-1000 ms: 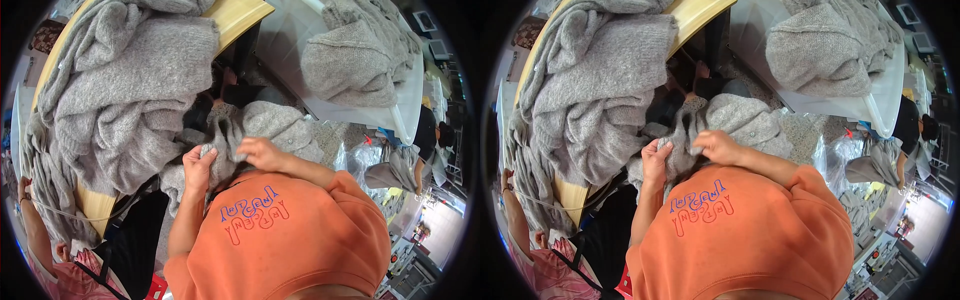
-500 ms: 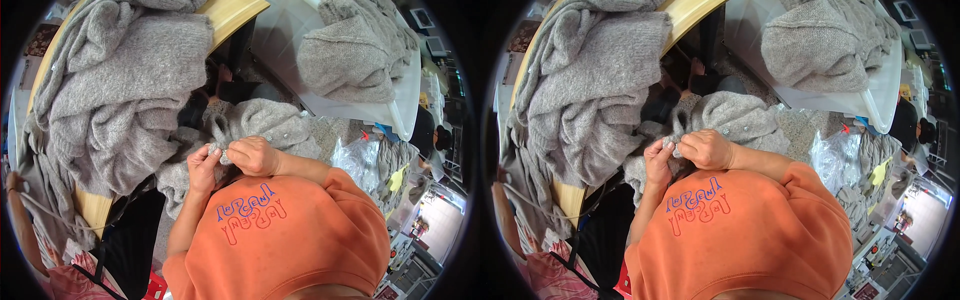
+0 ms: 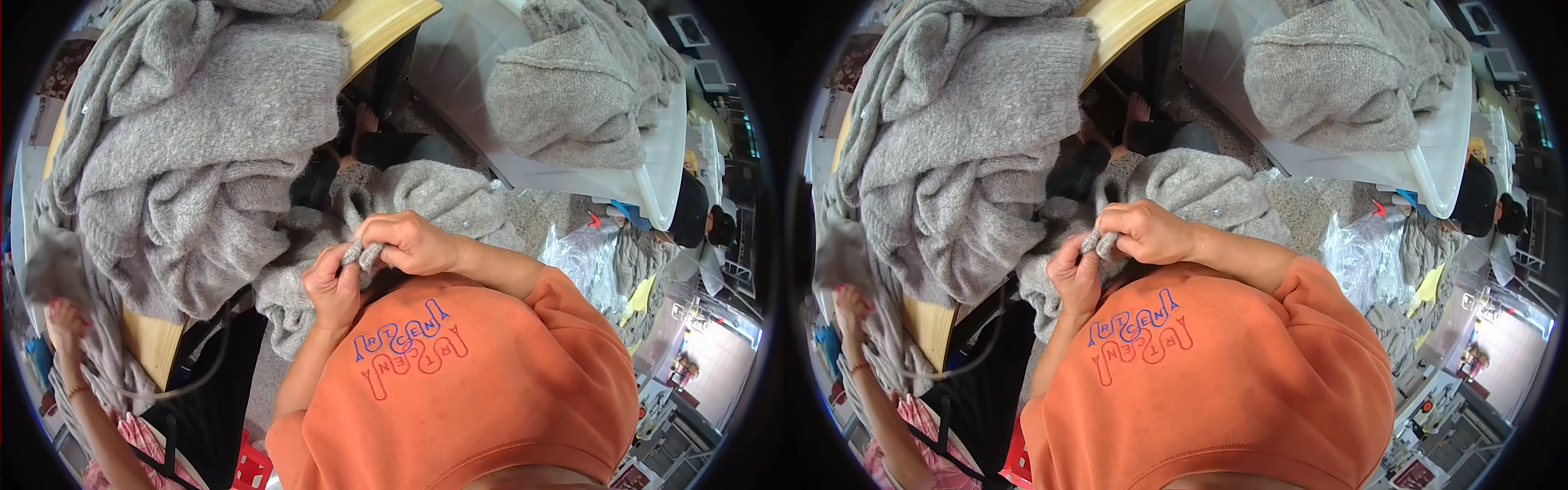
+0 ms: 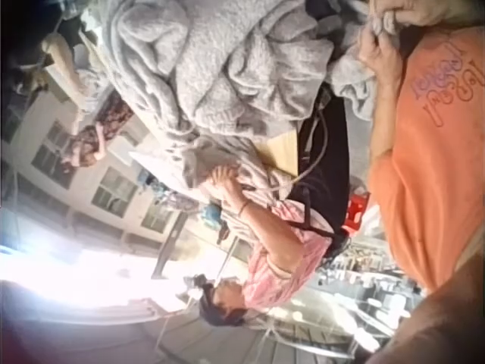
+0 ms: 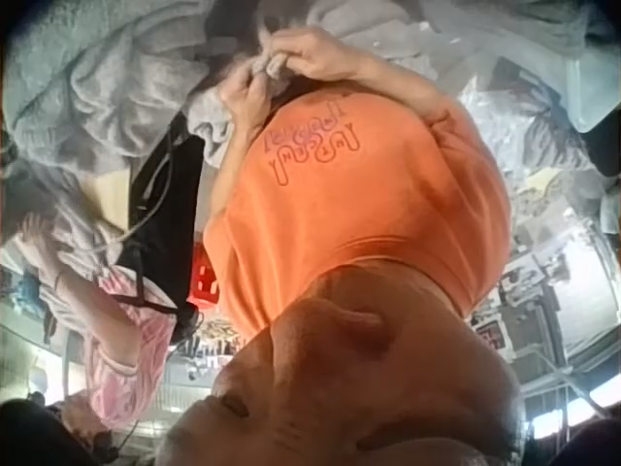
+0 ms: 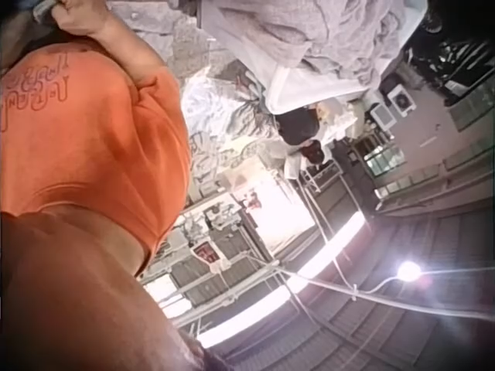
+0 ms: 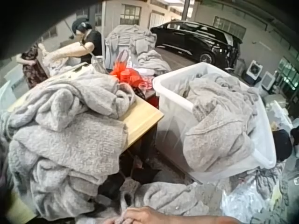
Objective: Inspecting and sorting pieces of grey fabric on a production table.
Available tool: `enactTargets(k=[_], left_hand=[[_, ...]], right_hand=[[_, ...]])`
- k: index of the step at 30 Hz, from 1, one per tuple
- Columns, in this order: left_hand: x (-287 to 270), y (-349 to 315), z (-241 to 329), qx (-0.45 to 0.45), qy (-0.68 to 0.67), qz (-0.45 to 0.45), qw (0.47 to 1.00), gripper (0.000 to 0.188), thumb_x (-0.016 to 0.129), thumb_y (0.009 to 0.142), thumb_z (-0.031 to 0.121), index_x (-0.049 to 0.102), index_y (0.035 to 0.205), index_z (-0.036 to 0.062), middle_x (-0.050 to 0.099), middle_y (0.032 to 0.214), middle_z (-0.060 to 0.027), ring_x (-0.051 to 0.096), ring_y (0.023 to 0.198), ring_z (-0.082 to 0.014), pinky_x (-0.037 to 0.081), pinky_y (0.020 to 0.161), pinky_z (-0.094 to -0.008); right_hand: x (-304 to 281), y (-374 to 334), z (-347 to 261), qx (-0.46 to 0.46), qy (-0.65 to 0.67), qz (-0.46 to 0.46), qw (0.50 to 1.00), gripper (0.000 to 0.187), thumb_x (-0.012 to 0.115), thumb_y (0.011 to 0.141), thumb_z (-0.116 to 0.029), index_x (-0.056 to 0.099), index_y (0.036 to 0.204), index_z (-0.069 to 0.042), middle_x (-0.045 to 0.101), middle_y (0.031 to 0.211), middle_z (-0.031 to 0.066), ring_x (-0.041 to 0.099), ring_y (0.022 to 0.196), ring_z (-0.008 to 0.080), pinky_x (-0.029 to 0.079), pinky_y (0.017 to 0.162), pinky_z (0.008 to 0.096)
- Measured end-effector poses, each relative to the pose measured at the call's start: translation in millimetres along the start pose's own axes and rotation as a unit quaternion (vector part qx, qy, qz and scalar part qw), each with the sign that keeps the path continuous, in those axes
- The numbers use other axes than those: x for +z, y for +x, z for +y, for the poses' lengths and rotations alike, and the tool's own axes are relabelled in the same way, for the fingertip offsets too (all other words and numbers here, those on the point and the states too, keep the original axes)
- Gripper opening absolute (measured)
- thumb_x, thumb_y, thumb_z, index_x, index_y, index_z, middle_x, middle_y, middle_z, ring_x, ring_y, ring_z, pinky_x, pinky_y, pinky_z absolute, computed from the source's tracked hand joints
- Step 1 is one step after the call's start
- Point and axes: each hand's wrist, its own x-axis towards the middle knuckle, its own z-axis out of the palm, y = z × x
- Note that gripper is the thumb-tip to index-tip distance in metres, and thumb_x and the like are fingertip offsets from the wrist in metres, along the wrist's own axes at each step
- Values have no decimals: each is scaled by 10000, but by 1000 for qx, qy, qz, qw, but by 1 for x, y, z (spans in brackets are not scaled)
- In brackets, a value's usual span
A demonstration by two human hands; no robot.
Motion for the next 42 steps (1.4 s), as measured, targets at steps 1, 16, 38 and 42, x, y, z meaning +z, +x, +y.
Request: enactTargets(k=[1,16,38,42], left_hand=[[0,0,0,-15,-9,12,1000,161,558,699,-70,610,844,-20,583,692,-58,532,614,-97,435,563,-234],[4,7,5,111,155,67,979,169,561,670,-78,594,802,22,577,672,-122,578,578,-249,455,528,-307],[4,10,12,219,200,36,954,255,509,646,-138,594,857,-23,584,695,-149,575,573,-270,457,509,-307],[6,12,7,283,221,47,932,260,497,641,-143,590,859,-37,580,687,-153,571,561,-271,458,495,-311]], right_hand=[[0,0,0,-12,-1,-17,1000,162,527,670,8,522,826,-36,571,819,129,580,679,313,475,564,365],[15,-1,8,45,-90,58,993,157,528,677,-33,538,834,-34,570,702,142,568,652,335,450,548,405],[9,-4,-3,51,-65,74,994,178,497,635,20,555,803,14,555,694,138,562,604,257,438,540,296],[14,-1,-1,47,-70,99,991,159,488,622,21,547,769,7,547,673,131,551,584,273,434,510,322]])
